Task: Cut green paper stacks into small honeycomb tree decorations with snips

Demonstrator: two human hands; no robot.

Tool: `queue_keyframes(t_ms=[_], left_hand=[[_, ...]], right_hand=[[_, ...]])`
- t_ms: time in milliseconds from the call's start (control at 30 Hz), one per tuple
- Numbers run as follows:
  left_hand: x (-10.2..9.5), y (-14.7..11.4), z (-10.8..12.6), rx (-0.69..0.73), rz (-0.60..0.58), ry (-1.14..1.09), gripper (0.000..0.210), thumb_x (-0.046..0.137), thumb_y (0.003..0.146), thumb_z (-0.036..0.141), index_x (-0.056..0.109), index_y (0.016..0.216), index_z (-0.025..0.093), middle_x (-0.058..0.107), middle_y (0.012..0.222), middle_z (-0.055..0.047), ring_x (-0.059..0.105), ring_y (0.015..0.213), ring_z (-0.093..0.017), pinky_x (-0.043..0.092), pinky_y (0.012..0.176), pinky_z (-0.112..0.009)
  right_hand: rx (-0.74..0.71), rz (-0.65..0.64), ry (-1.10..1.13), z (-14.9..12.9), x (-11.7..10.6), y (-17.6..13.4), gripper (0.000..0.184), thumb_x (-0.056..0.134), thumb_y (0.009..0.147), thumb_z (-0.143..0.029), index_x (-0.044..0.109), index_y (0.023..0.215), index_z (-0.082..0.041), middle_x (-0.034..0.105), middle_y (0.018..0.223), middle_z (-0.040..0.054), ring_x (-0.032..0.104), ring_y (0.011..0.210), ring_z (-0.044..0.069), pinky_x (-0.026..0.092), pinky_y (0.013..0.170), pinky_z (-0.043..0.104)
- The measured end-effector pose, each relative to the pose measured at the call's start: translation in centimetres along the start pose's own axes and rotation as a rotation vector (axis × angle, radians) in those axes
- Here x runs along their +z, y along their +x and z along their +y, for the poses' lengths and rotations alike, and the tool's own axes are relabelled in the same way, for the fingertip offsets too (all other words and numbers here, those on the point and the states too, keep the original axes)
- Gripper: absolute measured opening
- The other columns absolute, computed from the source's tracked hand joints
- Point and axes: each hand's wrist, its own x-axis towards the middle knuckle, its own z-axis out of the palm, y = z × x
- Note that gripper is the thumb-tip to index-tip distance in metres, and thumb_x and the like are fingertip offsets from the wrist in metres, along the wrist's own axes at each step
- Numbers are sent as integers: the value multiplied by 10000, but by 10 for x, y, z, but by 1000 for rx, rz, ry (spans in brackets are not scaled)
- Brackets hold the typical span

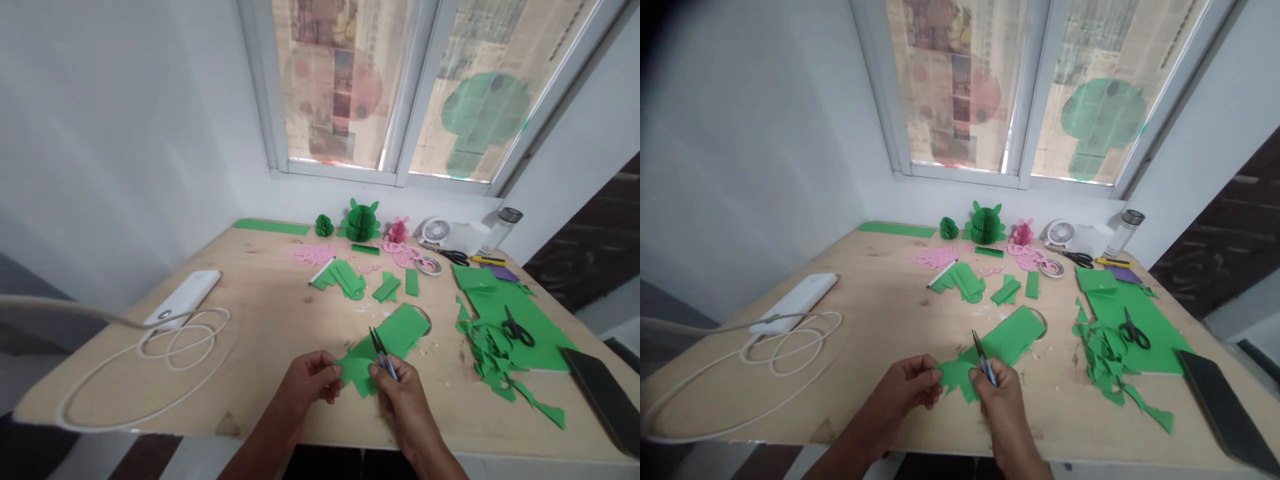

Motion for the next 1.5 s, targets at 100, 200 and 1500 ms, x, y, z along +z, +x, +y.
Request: queue_keyframes(t_ms=[100, 200, 1500], left_hand=[[-3, 2, -5, -28, -21, 40, 296, 765, 590, 372, 560, 590, 158, 621, 523, -8, 505, 460, -96, 383, 488, -224], [-7, 7, -7, -37, -24, 83, 320, 767, 558, 406, 564, 562, 158, 623, 523, -16, 500, 452, -100, 380, 476, -229], [-81, 56, 26, 139, 577, 915, 312, 511, 754, 342, 601, 484, 212, 603, 453, -35, 578, 539, -199, 338, 543, -273]], right_hand=[[-19, -15, -9, -4, 1, 4, 366, 724, 656, -446, 460, 625, -194, 242, 457, -117, 156, 413, 46, 104, 400, 214], [-36, -6, -5, -8, 3, 8, 374, 735, 647, -460, 478, 625, -189, 241, 456, -115, 165, 414, 47, 109, 401, 213], [-138, 126, -216, 21, -50, 5, 318, 693, 713, -484, 657, 705, -168, 549, 607, -4, 427, 564, 143, 329, 520, 256]])
